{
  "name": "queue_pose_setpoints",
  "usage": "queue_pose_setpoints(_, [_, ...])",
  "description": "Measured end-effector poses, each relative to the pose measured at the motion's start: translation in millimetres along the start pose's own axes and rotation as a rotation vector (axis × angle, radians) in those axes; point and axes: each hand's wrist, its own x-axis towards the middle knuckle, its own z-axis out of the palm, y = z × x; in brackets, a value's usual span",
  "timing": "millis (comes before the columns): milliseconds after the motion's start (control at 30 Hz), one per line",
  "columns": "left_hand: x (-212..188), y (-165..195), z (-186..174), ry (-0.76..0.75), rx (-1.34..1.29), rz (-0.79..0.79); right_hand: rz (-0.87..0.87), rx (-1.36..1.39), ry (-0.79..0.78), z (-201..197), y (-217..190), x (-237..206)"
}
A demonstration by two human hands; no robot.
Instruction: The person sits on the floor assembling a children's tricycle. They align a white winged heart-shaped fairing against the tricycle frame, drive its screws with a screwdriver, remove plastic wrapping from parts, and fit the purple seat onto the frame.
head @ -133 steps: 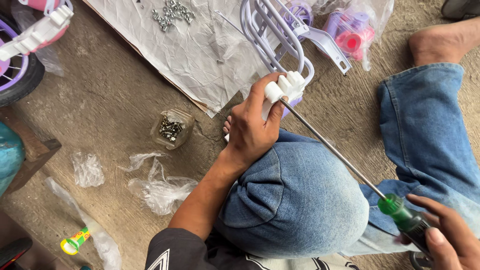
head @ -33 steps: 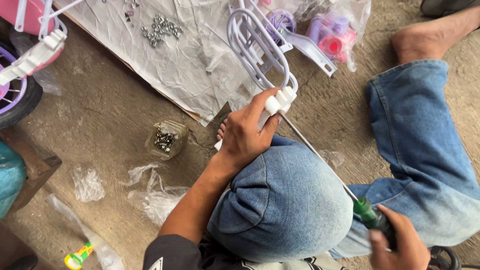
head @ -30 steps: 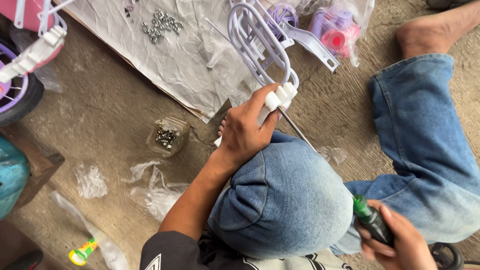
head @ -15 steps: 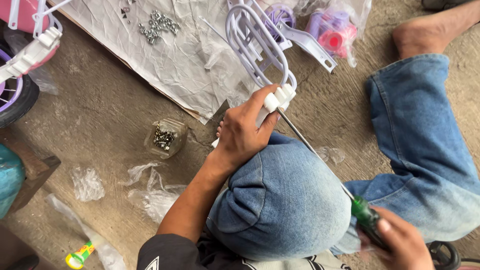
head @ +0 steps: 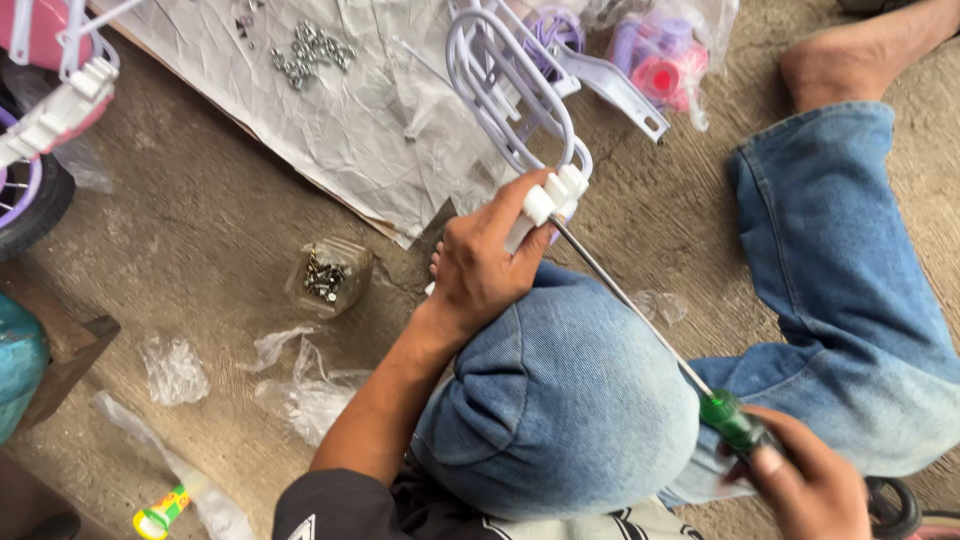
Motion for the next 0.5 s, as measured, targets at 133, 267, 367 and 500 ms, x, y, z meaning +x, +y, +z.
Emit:
queue_pose_setpoints(133, [-2.2,0.7,0.0,0.007,-0.013,0.007,0.121,0.591,-0.257,-8.6,-6.0,7.7])
queue_pose_setpoints(267, [-2.7,2.5,2.9,0.046,-0.008,-0.011,-0.449,-0.015,0.027,6.7,-16.1,5.3])
queue_pose_setpoints(367, [-0.9,2.2,2.7,0.019,-0.02,-0.02,-0.653,-0.551,0.232,16.2,-17.6,-2.8])
queue_pose_setpoints(500, [2.6,-0.3,-1.7,-0.018,0.006,0.025,-0.338,-0.448,0.144,6.8,-5.8,-5.5])
